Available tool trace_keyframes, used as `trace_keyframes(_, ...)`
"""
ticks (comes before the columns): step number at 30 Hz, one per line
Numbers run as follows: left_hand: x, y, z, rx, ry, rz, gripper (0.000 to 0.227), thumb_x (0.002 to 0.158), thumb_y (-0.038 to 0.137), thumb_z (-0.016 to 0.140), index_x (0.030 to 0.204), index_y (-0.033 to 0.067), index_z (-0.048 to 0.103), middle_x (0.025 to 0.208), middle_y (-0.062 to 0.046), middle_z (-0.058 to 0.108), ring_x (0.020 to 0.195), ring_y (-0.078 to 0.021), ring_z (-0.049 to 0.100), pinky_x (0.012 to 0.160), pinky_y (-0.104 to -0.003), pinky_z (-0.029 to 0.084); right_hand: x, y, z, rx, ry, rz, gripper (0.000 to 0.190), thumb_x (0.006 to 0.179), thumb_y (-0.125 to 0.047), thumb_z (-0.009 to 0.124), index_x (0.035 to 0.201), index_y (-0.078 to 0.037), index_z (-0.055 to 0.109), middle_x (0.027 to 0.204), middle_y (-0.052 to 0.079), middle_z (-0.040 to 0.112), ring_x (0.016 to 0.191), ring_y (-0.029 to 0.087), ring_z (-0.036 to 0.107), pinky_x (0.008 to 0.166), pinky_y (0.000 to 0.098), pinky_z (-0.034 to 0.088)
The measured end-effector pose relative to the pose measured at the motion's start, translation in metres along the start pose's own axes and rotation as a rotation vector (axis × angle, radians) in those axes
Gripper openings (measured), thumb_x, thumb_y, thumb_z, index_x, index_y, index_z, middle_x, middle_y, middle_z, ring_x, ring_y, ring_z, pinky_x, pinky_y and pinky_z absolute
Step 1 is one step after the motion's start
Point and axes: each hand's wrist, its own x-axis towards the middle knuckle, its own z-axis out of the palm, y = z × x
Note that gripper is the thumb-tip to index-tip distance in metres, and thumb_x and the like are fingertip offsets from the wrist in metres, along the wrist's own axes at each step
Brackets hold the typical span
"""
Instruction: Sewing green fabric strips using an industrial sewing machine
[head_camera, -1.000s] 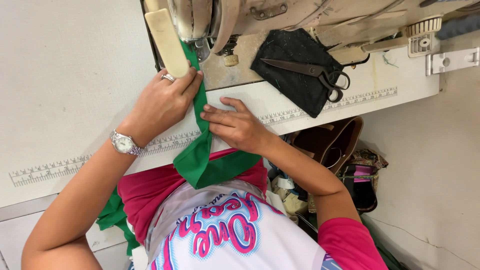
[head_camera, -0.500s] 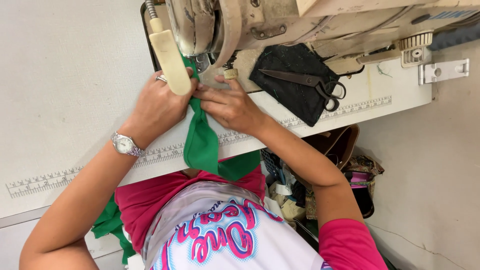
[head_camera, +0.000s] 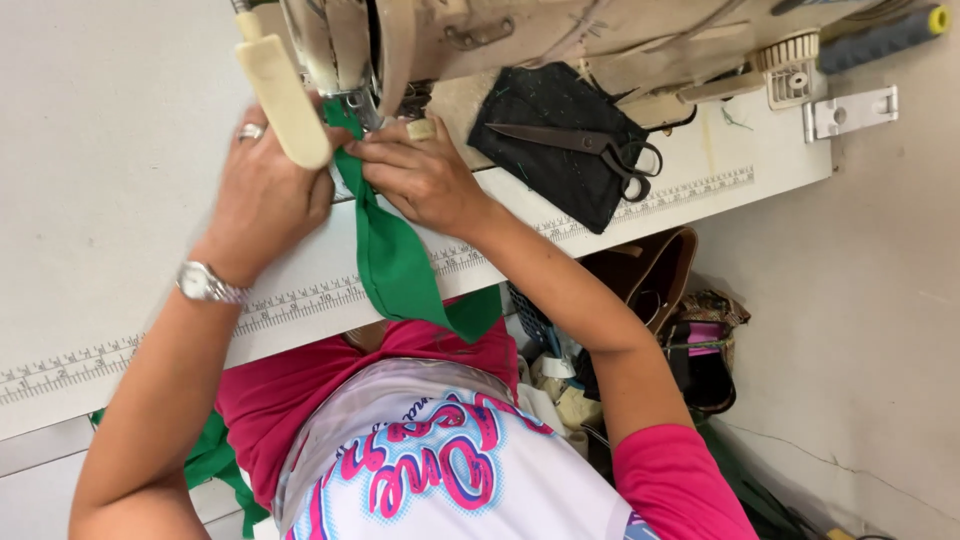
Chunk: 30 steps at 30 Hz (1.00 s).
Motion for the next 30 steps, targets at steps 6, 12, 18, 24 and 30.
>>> trace_keyframes(6,-0.037,0.096,-0.025,-0.338,-0.200,-0.399,0.040,0.094,0.046,0.067,0.093,0.0077,0.057,0.078,-0.017,0.057,0.071,-0.0460,0.065,0.065,-0.053,0.051,-0.008,0.014,0.014,-0.015,0.121,-0.068,0.010,0.101,-0.024,0.066,0.097,-0.021,0.074,0.122,0.001,0.068,0.110,0.026,0.066,0.088,0.0438,0.046)
trace_keyframes(12,-0.079,0.147,-0.020,-1.665,0.321,-1.061,0.011,0.100,0.008,0.051,0.110,0.0091,0.046,0.065,-0.008,0.057,0.050,-0.0188,0.063,0.046,-0.028,0.051,-0.006,-0.007,-0.012,0.088,0.098,-0.002,0.021,0.100,-0.022,0.070,0.121,-0.017,0.074,0.118,0.007,0.066,0.108,0.029,0.066,0.089,0.0413,0.052)
trace_keyframes(18,-0.109,0.153,-0.022,-1.642,0.253,-1.076,0.022,0.100,0.007,0.062,0.112,0.0081,0.044,0.065,-0.010,0.062,0.046,-0.0176,0.065,0.039,-0.026,0.050,-0.022,-0.052,-0.031,0.035,0.269,-0.050,0.024,0.099,-0.020,0.072,0.119,-0.009,0.077,0.119,0.009,0.075,0.108,0.030,0.073,0.091,0.0412,0.059)
trace_keyframes(24,-0.110,0.158,-0.026,-1.625,0.153,-1.077,0.028,0.098,0.006,0.065,0.115,0.0084,0.043,0.062,-0.013,0.063,0.045,-0.0185,0.065,0.036,-0.025,0.050,-0.020,-0.094,-0.041,0.096,0.390,-0.090,0.019,0.089,-0.008,0.082,0.108,-0.006,0.081,0.114,0.011,0.078,0.102,0.028,0.077,0.087,0.0377,0.064)
trace_keyframes(30,-0.099,0.158,-0.050,-1.019,-0.020,-0.927,0.023,0.100,0.018,0.064,0.112,0.0144,0.044,0.064,-0.008,0.064,0.048,-0.0250,0.065,0.042,-0.033,0.050,-0.026,-0.089,-0.048,0.062,0.186,-0.222,0.016,0.103,-0.012,0.064,0.104,-0.007,0.079,0.112,0.010,0.077,0.105,0.026,0.074,0.095,0.0412,0.060)
